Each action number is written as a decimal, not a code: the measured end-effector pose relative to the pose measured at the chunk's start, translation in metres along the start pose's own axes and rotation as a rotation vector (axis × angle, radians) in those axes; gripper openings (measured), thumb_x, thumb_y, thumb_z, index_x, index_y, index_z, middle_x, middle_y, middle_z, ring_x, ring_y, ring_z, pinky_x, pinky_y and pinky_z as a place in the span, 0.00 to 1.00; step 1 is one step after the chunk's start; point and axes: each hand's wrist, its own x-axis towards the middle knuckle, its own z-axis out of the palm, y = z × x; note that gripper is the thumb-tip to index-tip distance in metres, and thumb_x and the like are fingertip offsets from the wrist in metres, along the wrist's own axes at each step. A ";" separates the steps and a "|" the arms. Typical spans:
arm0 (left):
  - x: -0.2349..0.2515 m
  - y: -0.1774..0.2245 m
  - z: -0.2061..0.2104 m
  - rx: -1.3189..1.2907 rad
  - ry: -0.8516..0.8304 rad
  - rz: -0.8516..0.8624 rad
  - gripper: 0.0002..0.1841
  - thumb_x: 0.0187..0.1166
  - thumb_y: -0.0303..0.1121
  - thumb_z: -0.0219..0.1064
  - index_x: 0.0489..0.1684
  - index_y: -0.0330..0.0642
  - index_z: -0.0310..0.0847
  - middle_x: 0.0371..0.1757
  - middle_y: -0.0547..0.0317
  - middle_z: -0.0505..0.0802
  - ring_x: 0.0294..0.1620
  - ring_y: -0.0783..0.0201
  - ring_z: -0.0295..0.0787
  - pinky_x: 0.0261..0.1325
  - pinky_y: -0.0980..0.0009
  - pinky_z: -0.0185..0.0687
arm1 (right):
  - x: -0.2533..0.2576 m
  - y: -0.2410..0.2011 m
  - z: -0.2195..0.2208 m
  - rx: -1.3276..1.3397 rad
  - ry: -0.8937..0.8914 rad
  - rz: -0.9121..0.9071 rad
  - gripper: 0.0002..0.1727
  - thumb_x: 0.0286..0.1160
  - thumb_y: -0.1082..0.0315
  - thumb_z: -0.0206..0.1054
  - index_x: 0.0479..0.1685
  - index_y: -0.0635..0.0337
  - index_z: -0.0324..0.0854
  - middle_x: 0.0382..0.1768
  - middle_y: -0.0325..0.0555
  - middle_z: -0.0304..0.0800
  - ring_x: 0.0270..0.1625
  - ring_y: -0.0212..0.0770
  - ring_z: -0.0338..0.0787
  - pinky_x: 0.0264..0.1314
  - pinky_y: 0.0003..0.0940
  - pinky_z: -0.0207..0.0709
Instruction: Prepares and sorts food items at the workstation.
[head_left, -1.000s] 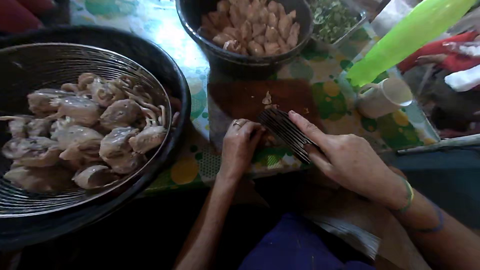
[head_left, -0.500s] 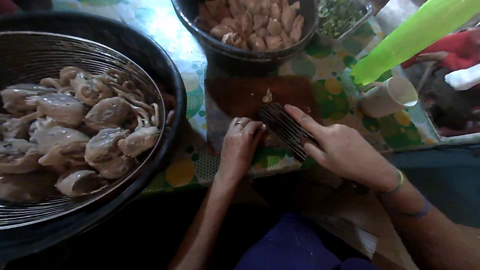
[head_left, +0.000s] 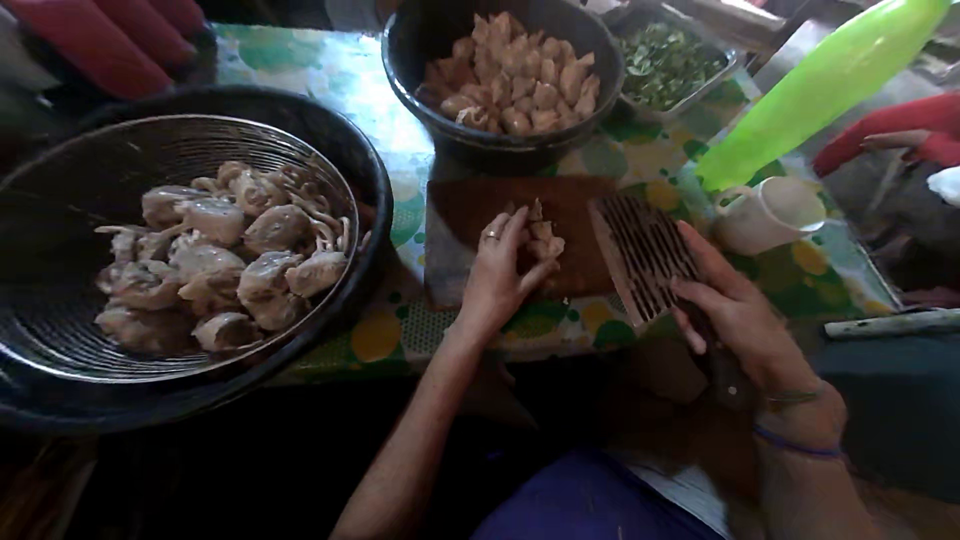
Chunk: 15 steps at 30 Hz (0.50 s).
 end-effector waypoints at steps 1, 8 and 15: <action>0.002 0.002 0.001 0.026 -0.051 -0.036 0.52 0.67 0.49 0.83 0.92 0.39 0.59 0.89 0.33 0.66 0.91 0.36 0.59 0.86 0.41 0.64 | -0.003 0.005 0.001 0.016 0.036 0.027 0.37 0.88 0.71 0.52 0.96 0.44 0.45 0.32 0.38 0.83 0.12 0.26 0.76 0.08 0.20 0.73; 0.037 0.002 0.016 0.131 -0.140 -0.100 0.62 0.64 0.55 0.84 0.96 0.37 0.43 0.95 0.32 0.51 0.97 0.35 0.38 0.94 0.40 0.42 | -0.003 0.024 0.030 0.083 0.134 0.114 0.37 0.88 0.74 0.52 0.96 0.50 0.44 0.37 0.43 0.84 0.12 0.27 0.75 0.08 0.21 0.72; 0.042 0.024 0.015 -0.069 -0.300 -0.252 0.36 0.87 0.50 0.65 0.90 0.39 0.62 0.76 0.38 0.83 0.76 0.41 0.81 0.75 0.44 0.77 | 0.018 0.008 0.092 -0.017 0.046 0.071 0.40 0.86 0.74 0.55 0.97 0.47 0.43 0.38 0.44 0.86 0.13 0.30 0.77 0.09 0.25 0.75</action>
